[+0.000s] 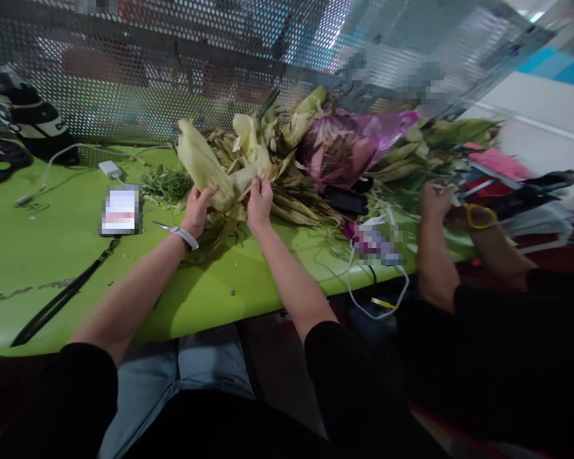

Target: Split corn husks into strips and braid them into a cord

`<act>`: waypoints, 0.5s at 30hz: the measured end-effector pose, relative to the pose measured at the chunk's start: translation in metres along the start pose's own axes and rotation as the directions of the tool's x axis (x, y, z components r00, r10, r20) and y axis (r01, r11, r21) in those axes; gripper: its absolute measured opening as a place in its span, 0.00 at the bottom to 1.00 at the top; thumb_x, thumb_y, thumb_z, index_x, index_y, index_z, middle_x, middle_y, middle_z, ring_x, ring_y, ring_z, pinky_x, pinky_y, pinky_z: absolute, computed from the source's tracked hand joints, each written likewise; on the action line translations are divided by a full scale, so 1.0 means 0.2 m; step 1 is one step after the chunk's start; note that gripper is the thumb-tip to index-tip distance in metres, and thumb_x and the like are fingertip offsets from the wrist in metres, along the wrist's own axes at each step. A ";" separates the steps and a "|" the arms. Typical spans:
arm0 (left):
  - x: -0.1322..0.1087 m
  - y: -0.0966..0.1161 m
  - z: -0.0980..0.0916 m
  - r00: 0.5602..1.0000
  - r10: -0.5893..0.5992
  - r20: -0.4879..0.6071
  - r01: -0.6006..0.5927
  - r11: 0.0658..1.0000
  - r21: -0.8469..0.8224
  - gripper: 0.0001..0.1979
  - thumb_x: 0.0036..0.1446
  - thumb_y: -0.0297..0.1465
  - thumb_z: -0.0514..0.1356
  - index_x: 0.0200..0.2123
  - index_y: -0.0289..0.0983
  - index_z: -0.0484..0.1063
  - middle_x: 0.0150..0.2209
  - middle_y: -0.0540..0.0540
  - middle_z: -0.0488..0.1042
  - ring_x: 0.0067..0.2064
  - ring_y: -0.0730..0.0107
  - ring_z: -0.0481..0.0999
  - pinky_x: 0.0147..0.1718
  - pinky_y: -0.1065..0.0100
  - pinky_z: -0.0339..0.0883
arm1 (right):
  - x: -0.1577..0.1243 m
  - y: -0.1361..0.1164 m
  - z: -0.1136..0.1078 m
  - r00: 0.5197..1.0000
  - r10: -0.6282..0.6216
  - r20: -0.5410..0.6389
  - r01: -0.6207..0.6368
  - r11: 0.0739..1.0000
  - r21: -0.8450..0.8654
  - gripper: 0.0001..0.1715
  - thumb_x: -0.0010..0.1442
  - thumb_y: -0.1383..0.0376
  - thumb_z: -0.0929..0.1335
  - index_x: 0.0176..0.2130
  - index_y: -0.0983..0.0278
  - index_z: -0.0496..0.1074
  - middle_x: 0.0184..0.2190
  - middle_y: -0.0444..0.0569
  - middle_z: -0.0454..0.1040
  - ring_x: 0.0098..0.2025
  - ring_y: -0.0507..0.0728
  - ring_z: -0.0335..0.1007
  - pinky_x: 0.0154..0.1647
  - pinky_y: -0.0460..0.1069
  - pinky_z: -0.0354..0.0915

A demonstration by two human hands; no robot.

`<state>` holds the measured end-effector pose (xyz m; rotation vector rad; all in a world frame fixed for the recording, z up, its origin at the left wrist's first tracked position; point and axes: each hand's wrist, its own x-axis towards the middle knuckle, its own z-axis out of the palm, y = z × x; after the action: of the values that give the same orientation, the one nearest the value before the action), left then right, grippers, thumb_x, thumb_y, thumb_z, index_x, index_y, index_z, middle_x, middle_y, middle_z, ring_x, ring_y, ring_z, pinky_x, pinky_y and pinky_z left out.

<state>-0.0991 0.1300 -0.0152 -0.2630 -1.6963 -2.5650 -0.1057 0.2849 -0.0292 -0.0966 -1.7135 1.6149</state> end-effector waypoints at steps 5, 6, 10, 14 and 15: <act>-0.05 0.00 0.03 0.990 0.124 0.067 -0.134 0.978 0.162 0.17 0.42 0.34 0.74 0.36 0.36 0.76 0.39 0.41 0.82 0.45 0.56 0.81 0.50 0.59 0.72 | -0.05 -0.12 0.02 0.976 0.191 0.105 -0.205 0.969 0.137 0.20 0.59 0.47 0.68 0.40 0.59 0.68 0.33 0.43 0.74 0.37 0.54 0.74 0.45 0.52 0.74; -0.06 0.00 0.03 0.990 0.119 0.075 -0.130 0.975 0.182 0.15 0.43 0.33 0.72 0.35 0.36 0.77 0.39 0.41 0.82 0.44 0.56 0.81 0.50 0.59 0.73 | -0.05 -0.13 0.03 0.957 0.250 0.149 -0.273 0.948 0.163 0.21 0.56 0.48 0.71 0.41 0.60 0.69 0.34 0.44 0.76 0.35 0.54 0.75 0.44 0.53 0.75; -0.06 -0.04 0.03 0.985 0.122 0.119 -0.141 0.976 0.167 0.12 0.45 0.32 0.69 0.35 0.36 0.77 0.39 0.42 0.82 0.44 0.57 0.81 0.49 0.59 0.73 | -0.03 -0.13 0.02 0.882 0.408 0.235 -0.444 0.887 0.128 0.22 0.45 0.56 0.79 0.37 0.64 0.75 0.33 0.47 0.81 0.37 0.58 0.78 0.48 0.58 0.76; -0.05 -0.06 0.03 0.993 0.112 0.039 -0.115 0.988 0.103 0.16 0.43 0.32 0.70 0.37 0.38 0.74 0.40 0.44 0.81 0.48 0.57 0.80 0.51 0.60 0.72 | -0.03 -0.07 0.02 0.913 0.373 0.165 -0.391 0.915 0.094 0.20 0.48 0.54 0.78 0.36 0.64 0.76 0.32 0.46 0.81 0.42 0.59 0.79 0.54 0.58 0.73; -0.05 -0.05 0.03 0.993 0.116 0.017 -0.117 0.991 0.070 0.19 0.42 0.32 0.71 0.39 0.38 0.73 0.41 0.44 0.81 0.49 0.58 0.79 0.52 0.60 0.71 | -0.03 -0.05 0.02 0.923 0.349 0.160 -0.366 0.926 0.093 0.20 0.49 0.53 0.77 0.36 0.63 0.75 0.32 0.46 0.81 0.43 0.59 0.79 0.54 0.57 0.73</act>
<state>-0.0899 0.1395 -0.0246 -0.3637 -1.7178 -2.4209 -0.0994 0.2753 -0.0223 -0.2549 -1.7743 2.0339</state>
